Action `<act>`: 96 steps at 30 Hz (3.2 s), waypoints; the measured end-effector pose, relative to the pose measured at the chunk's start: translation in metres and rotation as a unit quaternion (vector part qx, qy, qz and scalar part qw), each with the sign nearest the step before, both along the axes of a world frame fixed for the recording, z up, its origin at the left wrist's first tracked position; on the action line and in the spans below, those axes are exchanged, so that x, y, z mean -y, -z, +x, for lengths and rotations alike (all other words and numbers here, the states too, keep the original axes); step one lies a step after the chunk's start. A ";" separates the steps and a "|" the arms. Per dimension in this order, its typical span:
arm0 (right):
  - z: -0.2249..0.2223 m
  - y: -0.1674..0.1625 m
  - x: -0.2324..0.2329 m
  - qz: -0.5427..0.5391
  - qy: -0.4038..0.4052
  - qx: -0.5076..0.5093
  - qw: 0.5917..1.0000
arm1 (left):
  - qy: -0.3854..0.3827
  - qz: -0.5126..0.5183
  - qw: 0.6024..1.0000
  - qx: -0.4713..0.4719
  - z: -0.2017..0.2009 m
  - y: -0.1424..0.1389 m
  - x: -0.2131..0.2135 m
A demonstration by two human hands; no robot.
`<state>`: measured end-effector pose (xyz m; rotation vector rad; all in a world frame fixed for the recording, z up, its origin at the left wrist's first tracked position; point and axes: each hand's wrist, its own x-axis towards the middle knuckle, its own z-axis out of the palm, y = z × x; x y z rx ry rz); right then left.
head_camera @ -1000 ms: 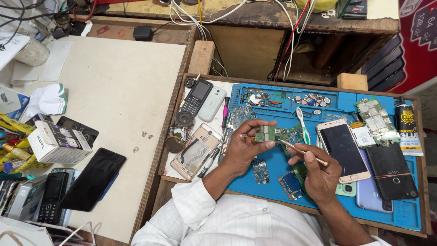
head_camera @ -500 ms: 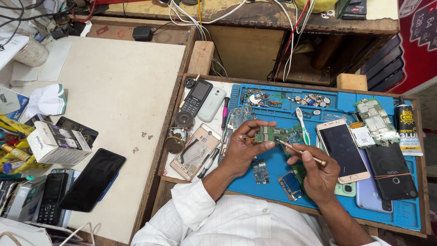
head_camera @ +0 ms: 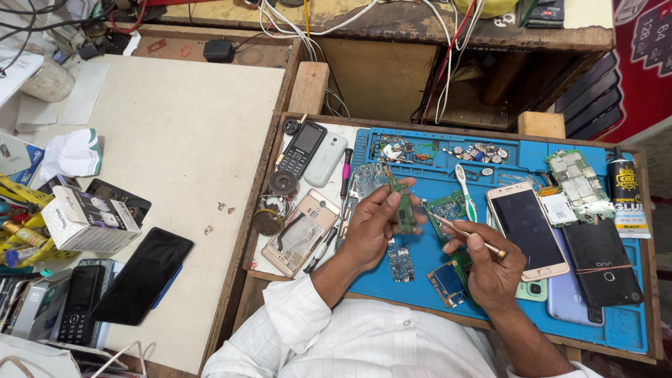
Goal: The person works at a repair bench on disassembled phone motherboards laid on a blue mat. They hold a board and probe or work on its components with a handheld tool, then use a toothbrush to brush and clean the boards, turning them over to clean different sides.
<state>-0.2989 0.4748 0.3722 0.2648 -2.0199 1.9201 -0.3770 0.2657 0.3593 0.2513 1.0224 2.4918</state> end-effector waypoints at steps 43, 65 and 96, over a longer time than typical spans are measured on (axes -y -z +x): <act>0.002 0.001 0.000 0.032 -0.035 0.005 0.999 | 0.075 -0.013 0.997 -0.020 0.007 0.000 0.002; 0.005 -0.001 0.001 0.016 -0.011 0.004 1.000 | 0.001 -0.034 0.999 -0.032 0.007 -0.005 -0.003; 0.003 0.006 -0.001 -0.004 -0.011 0.005 1.000 | 0.030 0.001 0.999 -0.018 0.005 0.007 0.000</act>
